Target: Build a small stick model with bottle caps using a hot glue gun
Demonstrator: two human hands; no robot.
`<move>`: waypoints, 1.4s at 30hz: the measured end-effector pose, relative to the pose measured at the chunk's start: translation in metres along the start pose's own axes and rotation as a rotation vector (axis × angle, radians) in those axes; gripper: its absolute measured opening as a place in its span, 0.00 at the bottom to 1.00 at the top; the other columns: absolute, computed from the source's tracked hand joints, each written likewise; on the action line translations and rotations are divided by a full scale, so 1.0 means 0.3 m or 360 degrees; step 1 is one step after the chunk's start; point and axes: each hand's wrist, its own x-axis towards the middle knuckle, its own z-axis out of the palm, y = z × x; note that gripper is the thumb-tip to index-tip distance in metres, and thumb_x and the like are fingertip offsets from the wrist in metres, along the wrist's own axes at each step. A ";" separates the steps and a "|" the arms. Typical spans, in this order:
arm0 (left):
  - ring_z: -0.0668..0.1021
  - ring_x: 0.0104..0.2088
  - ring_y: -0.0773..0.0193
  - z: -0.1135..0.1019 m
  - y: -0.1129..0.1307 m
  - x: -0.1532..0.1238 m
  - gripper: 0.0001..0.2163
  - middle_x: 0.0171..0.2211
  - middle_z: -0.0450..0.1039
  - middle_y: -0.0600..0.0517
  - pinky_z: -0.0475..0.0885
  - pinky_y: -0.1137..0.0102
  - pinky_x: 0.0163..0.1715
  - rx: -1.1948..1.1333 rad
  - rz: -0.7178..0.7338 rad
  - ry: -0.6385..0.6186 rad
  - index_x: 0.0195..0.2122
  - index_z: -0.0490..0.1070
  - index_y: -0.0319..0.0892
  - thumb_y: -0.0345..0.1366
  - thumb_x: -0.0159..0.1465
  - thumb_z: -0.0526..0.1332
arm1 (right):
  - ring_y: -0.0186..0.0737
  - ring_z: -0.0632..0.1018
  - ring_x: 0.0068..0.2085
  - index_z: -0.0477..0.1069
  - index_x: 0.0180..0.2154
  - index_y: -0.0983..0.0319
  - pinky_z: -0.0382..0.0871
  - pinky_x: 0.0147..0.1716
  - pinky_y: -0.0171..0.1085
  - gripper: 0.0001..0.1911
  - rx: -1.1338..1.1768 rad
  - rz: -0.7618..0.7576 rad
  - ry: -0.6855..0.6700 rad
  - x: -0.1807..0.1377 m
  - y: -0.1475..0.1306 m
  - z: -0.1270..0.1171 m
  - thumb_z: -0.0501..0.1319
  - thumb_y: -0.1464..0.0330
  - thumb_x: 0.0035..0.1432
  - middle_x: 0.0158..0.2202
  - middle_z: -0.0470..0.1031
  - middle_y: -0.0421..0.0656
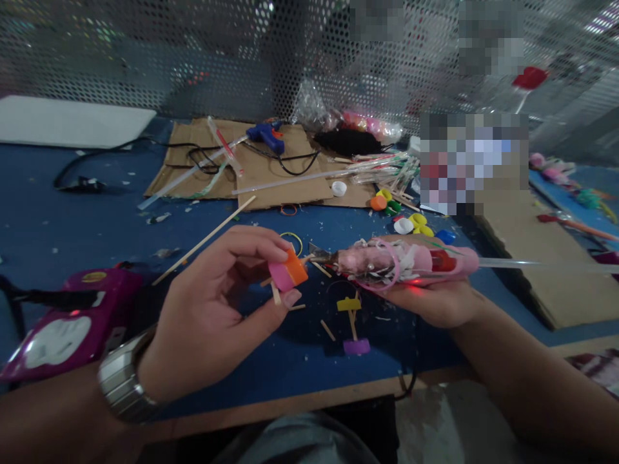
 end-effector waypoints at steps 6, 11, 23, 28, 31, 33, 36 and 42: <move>0.86 0.51 0.60 -0.002 -0.004 0.002 0.16 0.51 0.80 0.50 0.88 0.69 0.47 0.0014 0.0045 0.0011 0.50 0.76 0.49 0.25 0.65 0.74 | 0.49 0.86 0.63 0.75 0.69 0.39 0.83 0.66 0.46 0.30 -0.0021 0.0030 0.0026 -0.005 0.001 -0.001 0.67 0.71 0.72 0.64 0.84 0.35; 0.85 0.53 0.58 -0.002 0.000 0.000 0.15 0.51 0.79 0.50 0.88 0.67 0.48 0.0014 0.0002 0.0005 0.49 0.75 0.49 0.26 0.65 0.73 | 0.43 0.83 0.66 0.71 0.72 0.36 0.78 0.71 0.43 0.34 -0.0060 -0.0032 -0.0030 0.010 -0.006 -0.001 0.65 0.74 0.73 0.67 0.82 0.31; 0.85 0.51 0.60 -0.006 -0.003 0.001 0.16 0.52 0.79 0.50 0.87 0.68 0.47 0.0038 -0.0002 -0.0007 0.50 0.75 0.50 0.25 0.65 0.72 | 0.48 0.86 0.62 0.77 0.68 0.42 0.82 0.66 0.45 0.28 -0.0136 -0.0025 0.0035 0.013 -0.007 0.002 0.66 0.72 0.73 0.63 0.85 0.36; 0.85 0.51 0.60 -0.004 0.001 0.002 0.16 0.52 0.79 0.50 0.87 0.67 0.48 0.0064 -0.0009 0.0003 0.50 0.76 0.50 0.26 0.65 0.73 | 0.48 0.86 0.63 0.78 0.68 0.43 0.82 0.66 0.46 0.28 -0.0110 -0.0041 0.0027 0.019 -0.009 0.005 0.66 0.72 0.73 0.63 0.86 0.36; 0.85 0.50 0.59 -0.004 0.001 0.002 0.15 0.52 0.80 0.50 0.88 0.67 0.46 0.0089 0.0002 0.0005 0.50 0.76 0.49 0.27 0.65 0.73 | 0.49 0.87 0.61 0.80 0.66 0.43 0.84 0.64 0.46 0.25 -0.0145 -0.0009 0.0064 0.021 -0.010 0.005 0.66 0.70 0.73 0.62 0.87 0.38; 0.86 0.50 0.58 -0.004 0.001 0.001 0.15 0.52 0.80 0.49 0.88 0.65 0.45 0.0106 -0.0007 0.0016 0.49 0.76 0.50 0.27 0.65 0.73 | 0.49 0.86 0.62 0.79 0.67 0.42 0.83 0.65 0.46 0.27 -0.0146 -0.0018 0.0053 0.023 -0.011 0.004 0.66 0.70 0.73 0.63 0.86 0.37; 0.85 0.49 0.56 -0.005 0.001 0.001 0.15 0.52 0.80 0.49 0.88 0.63 0.45 0.0089 -0.0024 0.0020 0.49 0.76 0.50 0.28 0.65 0.73 | 0.45 0.85 0.64 0.75 0.69 0.39 0.81 0.67 0.44 0.30 -0.0084 -0.0049 0.0027 0.027 -0.012 0.006 0.66 0.71 0.73 0.65 0.84 0.34; 0.85 0.51 0.57 -0.007 -0.001 -0.003 0.15 0.52 0.79 0.49 0.88 0.64 0.47 0.0078 -0.0023 0.0004 0.49 0.76 0.51 0.28 0.65 0.73 | 0.41 0.82 0.69 0.78 0.66 0.39 0.75 0.73 0.43 0.25 0.0143 0.0087 0.0153 0.030 -0.005 0.023 0.66 0.69 0.76 0.66 0.83 0.32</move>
